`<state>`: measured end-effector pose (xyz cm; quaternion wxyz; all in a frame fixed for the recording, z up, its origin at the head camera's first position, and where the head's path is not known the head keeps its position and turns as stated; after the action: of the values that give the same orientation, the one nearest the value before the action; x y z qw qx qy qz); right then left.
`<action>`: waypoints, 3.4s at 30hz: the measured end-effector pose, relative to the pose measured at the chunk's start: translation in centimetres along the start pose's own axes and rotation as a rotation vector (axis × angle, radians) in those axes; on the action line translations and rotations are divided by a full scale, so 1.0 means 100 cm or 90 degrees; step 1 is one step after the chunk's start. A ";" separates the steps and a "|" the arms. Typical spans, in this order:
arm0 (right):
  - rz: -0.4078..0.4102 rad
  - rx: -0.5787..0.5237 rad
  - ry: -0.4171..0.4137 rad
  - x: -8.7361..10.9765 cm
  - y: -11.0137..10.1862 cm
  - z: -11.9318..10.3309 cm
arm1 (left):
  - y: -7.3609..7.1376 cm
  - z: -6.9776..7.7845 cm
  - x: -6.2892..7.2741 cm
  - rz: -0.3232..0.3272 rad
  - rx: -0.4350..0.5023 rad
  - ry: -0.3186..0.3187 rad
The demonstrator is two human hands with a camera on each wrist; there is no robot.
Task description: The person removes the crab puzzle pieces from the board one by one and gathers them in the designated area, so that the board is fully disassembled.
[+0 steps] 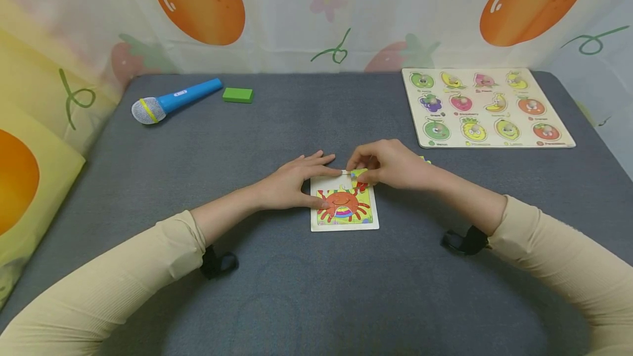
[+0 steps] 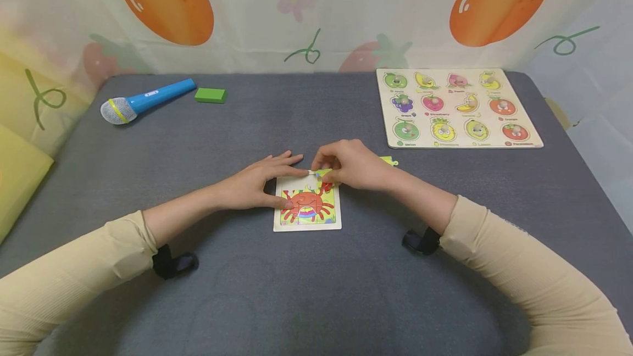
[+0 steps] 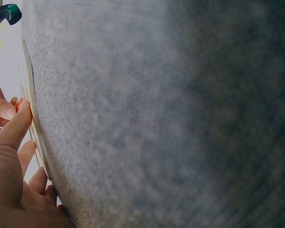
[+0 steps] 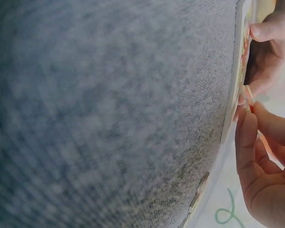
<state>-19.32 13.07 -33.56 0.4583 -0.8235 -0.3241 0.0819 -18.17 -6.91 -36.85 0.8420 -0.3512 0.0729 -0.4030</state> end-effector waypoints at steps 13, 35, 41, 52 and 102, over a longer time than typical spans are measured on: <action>0.012 -0.040 0.060 0.007 -0.013 0.010 | 0.000 0.001 0.000 -0.001 -0.006 -0.005; 0.112 -0.021 0.160 0.041 -0.052 0.056 | 0.000 0.000 0.001 -0.003 0.007 -0.006; 0.115 -0.039 0.183 0.051 -0.062 0.073 | 0.000 0.000 0.001 -0.005 0.009 -0.007; 0.077 -0.024 0.208 0.063 -0.072 0.095 | 0.000 -0.001 0.000 -0.006 0.015 -0.004; -0.010 0.032 0.270 0.066 -0.069 0.111 | 0.000 -0.001 0.001 -0.013 0.020 -0.008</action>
<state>-22.21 27.47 -33.19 0.5372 -0.8081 -0.2247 -0.0892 -18.19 -7.08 -36.91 0.8439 -0.3408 0.0576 -0.4103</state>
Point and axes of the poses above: each hand's wrist, its own x-axis away from the middle knuckle, its own y-axis out of the palm, z = x × y, the point moved 4 cm from there along -x, towards the middle knuckle, and after that the axes turned 8 degrees about x, right-handed, at the moved point
